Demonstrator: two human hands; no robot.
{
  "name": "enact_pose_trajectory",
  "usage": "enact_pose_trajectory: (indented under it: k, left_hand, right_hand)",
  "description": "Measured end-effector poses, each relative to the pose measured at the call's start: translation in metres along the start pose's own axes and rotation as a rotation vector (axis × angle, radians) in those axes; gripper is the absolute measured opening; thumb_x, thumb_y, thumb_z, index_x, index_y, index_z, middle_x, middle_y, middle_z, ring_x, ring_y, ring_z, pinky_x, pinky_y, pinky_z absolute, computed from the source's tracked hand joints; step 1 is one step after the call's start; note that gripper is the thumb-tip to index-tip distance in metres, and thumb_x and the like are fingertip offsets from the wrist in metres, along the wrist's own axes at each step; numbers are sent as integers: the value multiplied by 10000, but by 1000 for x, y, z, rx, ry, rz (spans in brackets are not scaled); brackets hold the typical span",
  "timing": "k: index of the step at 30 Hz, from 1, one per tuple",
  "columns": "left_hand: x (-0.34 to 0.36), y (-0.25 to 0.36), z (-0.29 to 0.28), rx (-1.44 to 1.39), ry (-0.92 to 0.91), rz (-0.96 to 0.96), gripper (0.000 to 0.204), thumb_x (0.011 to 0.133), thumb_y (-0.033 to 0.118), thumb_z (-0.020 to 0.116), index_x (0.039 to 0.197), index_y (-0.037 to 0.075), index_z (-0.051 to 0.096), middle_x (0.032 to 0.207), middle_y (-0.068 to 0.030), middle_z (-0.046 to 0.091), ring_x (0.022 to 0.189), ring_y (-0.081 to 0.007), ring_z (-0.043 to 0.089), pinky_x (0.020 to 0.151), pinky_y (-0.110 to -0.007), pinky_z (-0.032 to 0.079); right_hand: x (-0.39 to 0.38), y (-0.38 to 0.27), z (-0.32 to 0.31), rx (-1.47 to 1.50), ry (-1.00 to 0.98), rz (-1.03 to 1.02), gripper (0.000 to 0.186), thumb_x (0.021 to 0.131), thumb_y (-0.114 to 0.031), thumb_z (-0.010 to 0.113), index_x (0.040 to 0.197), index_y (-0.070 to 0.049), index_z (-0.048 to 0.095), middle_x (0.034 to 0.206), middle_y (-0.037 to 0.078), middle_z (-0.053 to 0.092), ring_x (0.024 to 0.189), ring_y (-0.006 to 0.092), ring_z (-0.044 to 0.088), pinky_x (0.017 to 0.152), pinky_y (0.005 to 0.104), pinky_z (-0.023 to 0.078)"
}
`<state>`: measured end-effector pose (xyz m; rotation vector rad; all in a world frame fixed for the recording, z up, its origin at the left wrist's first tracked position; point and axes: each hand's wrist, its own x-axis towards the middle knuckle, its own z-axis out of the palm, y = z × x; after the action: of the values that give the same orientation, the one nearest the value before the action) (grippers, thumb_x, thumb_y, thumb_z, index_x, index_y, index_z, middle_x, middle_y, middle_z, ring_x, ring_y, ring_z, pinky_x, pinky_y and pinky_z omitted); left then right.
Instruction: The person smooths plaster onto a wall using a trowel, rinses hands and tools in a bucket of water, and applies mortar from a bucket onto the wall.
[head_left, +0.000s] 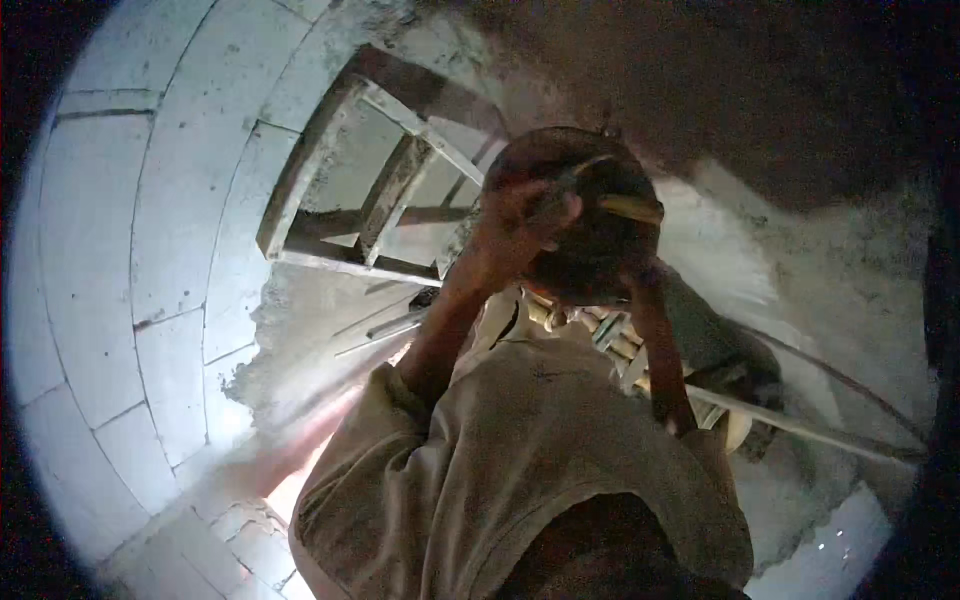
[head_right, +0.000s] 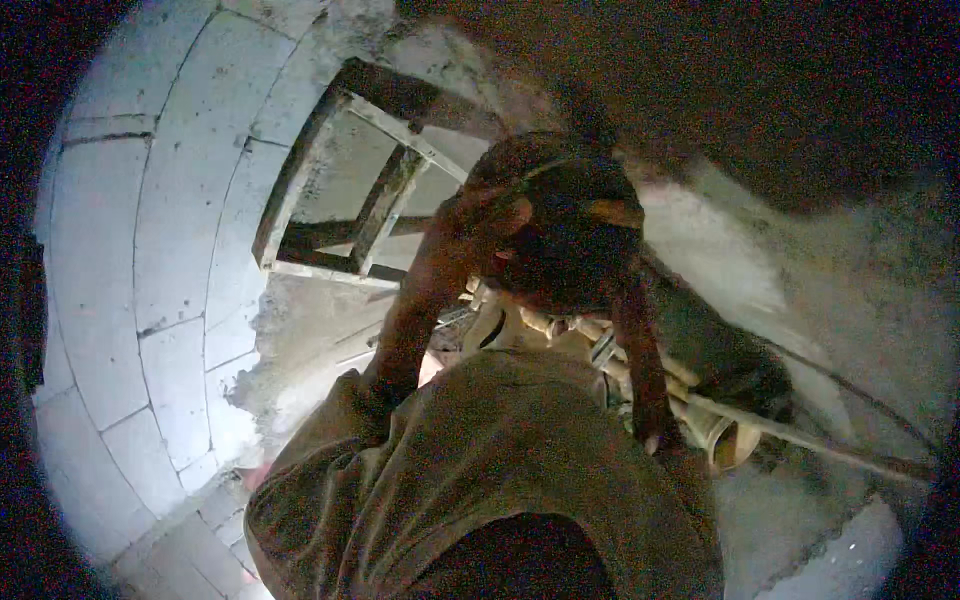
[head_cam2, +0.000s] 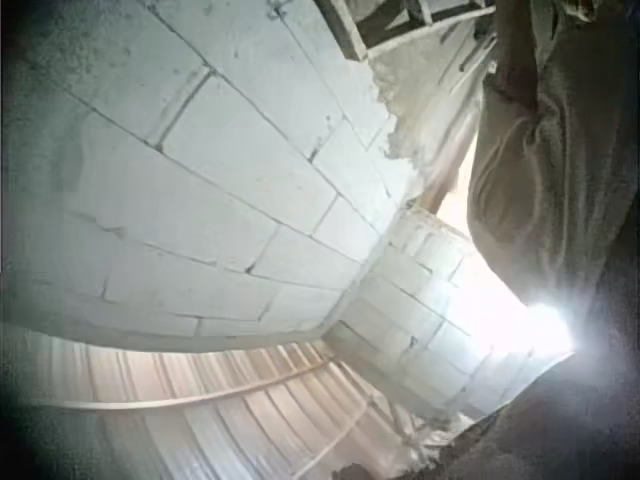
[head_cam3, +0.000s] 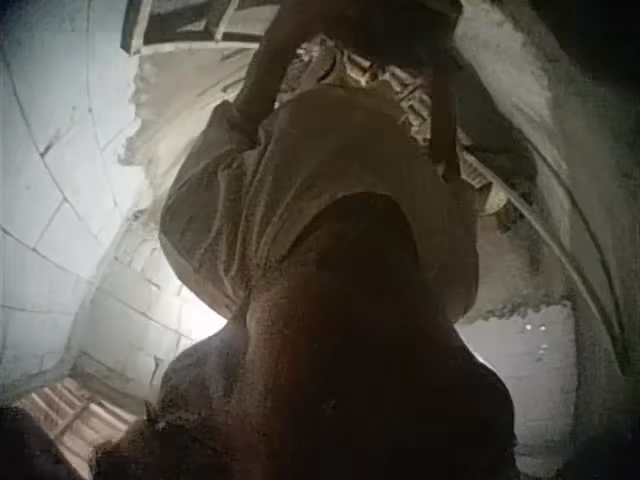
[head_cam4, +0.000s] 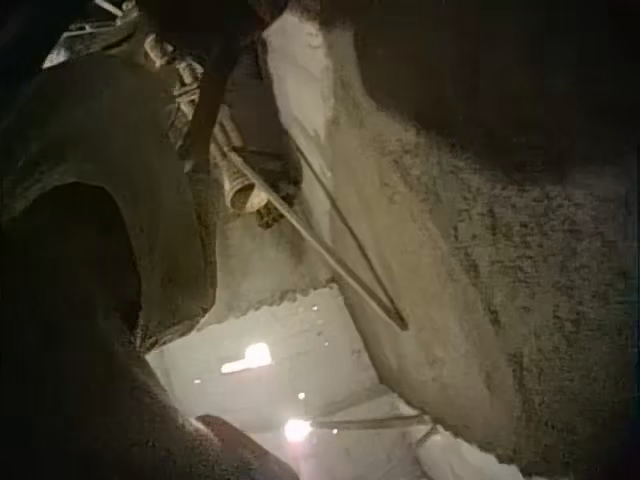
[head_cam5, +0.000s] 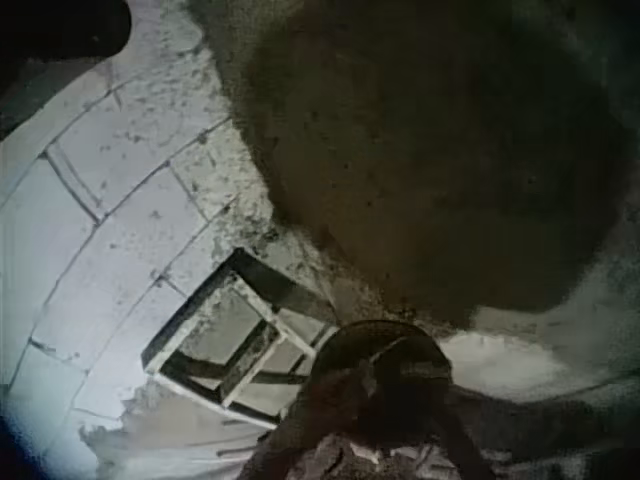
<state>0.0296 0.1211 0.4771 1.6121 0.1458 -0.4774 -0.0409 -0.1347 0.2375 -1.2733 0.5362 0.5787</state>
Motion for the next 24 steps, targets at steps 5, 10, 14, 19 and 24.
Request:
enact_pose_trajectory:
  k: [5,10,14,19,24]
  left_hand:
    - [-13,-2,-70,19,365,27,397,901,324,640,1103,-18,653,949,-91,686,807,-153,647,709,-286,533]
    - [-39,-25,-162,197,581,108,334,934,298,607,1036,-15,658,876,-49,660,777,-112,590,677,-287,500]
    - [-69,-70,-223,254,857,97,320,944,263,572,1089,-11,651,859,-67,677,735,-132,586,656,-278,474]
    - [-78,-204,-273,679,1306,83,421,932,283,620,1218,-20,565,1036,-164,622,839,-203,604,758,-346,489]
    - [-80,-270,-233,-629,1085,9,800,922,531,550,1519,223,115,1518,-168,252,1321,-342,391,1025,-541,352]
  right_hand:
    - [75,16,64,-661,-298,-542,700,828,-151,667,1410,-53,291,1359,175,410,1177,347,519,773,447,606]
    - [83,-36,200,-115,-439,32,672,905,-290,621,1445,-65,289,1287,152,498,1134,258,555,720,338,583]
    - [113,-52,269,-321,-555,57,726,863,-229,666,1454,-73,274,1305,142,498,1189,282,527,658,345,606]
    - [207,-13,274,-509,-840,-463,667,844,-140,663,1394,-40,300,1238,156,528,1085,305,578,683,394,605]
    - [216,-19,283,-173,-734,-39,748,842,-217,709,1404,-6,262,1256,152,517,1109,305,560,693,381,576]
